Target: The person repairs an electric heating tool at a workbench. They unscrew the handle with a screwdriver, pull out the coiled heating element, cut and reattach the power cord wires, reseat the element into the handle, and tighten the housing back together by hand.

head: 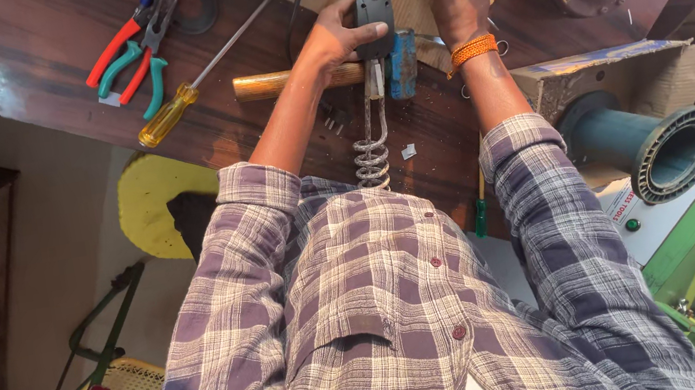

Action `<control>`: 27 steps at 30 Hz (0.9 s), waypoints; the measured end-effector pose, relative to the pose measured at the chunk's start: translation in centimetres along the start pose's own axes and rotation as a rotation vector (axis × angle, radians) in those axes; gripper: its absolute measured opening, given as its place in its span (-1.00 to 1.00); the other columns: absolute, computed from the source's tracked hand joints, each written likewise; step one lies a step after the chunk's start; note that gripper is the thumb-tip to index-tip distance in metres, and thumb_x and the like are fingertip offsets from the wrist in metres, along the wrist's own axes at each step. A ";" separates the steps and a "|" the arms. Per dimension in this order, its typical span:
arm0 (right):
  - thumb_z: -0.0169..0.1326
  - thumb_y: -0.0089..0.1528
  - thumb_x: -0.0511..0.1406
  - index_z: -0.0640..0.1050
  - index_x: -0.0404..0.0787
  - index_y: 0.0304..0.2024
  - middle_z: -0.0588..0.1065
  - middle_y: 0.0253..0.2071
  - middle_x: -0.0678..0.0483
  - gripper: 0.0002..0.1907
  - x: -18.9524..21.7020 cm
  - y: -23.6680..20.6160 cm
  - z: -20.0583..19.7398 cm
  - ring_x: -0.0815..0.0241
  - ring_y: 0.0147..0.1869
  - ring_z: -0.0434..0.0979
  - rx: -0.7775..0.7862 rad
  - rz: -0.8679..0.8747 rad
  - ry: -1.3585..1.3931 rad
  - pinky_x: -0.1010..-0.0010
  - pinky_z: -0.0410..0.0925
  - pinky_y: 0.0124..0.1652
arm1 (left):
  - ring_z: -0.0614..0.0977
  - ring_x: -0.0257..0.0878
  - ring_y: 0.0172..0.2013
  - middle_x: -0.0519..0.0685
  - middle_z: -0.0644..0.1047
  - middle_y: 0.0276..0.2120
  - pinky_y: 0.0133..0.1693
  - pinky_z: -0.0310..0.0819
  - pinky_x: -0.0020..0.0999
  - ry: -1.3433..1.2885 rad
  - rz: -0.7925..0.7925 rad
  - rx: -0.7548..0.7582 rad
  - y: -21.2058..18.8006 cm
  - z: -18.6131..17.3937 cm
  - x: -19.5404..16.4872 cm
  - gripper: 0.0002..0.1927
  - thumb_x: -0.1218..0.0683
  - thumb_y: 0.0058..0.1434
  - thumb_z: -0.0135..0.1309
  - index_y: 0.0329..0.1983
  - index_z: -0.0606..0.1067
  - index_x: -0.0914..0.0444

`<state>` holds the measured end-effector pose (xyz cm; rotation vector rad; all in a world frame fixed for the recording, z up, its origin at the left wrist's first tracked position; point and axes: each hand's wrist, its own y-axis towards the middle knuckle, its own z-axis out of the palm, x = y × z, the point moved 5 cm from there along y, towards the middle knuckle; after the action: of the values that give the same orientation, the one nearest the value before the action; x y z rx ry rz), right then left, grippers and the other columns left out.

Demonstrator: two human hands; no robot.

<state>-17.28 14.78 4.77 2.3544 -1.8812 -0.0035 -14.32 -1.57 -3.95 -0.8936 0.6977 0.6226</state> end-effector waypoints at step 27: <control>0.21 0.23 -0.49 0.65 -0.36 -0.18 0.59 -0.23 -0.07 -0.89 2.8 -3.4 -0.1 0.10 -0.13 0.62 -0.101 0.108 0.743 0.34 0.42 -0.12 | 0.69 -0.37 -0.14 -0.15 0.67 -0.06 -0.18 0.65 -0.38 0.004 0.042 0.011 0.6 -0.3 0.6 -0.39 0.05 0.08 0.41 0.21 0.51 0.19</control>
<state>-13.35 12.82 4.78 1.8073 -1.5653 0.6677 -14.49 -1.44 -4.81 -0.8716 0.7247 0.6541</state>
